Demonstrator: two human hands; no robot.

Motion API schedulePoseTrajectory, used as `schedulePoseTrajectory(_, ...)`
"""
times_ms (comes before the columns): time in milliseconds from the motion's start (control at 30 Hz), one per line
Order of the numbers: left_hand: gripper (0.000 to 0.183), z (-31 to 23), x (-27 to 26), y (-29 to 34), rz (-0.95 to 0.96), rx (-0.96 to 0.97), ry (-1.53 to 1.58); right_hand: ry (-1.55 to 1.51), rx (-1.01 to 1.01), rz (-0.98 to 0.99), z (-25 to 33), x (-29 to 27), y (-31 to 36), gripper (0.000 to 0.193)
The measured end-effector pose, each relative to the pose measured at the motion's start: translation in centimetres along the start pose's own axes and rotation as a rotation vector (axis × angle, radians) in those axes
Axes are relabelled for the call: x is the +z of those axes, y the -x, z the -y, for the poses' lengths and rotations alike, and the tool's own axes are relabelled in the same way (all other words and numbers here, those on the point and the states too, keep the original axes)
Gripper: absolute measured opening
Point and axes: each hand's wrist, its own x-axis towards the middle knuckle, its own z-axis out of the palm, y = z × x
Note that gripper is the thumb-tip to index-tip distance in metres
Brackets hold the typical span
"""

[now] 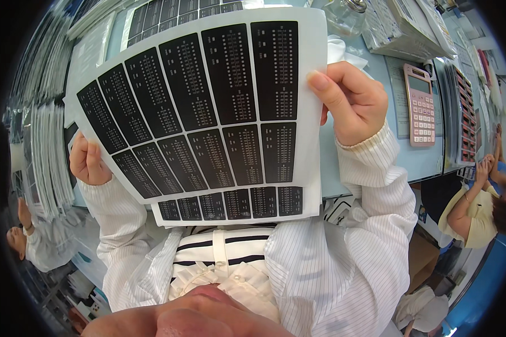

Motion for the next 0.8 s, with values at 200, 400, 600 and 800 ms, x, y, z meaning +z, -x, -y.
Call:
schedulePoseTrajectory(200, 0.023, -0.2, 0.1, 0.0, -0.006, -0.002, -0.025, -0.016, -0.018, -0.011, -0.1, 0.0, 0.0, 0.016)
schedulePoseTrajectory(400, 0.024, -0.2, -0.1, 0.1, -0.014, -0.014, -0.023, 0.005, 0.041, 0.003, 0.2, 0.0, 0.2, 0.018)
schedulePoseTrajectory(600, 0.025, -0.2, -0.2, -0.2, -0.002, 0.008, -0.027, 0.000, 0.037, -0.005, 0.2, 0.1, 0.1, 0.018)
schedulePoseTrajectory(800, 0.024, 0.3, 0.1, 0.1, -0.010, -0.004, -0.023, 0.033, 0.048, -0.005, -0.1, 0.3, 0.1, 0.018)
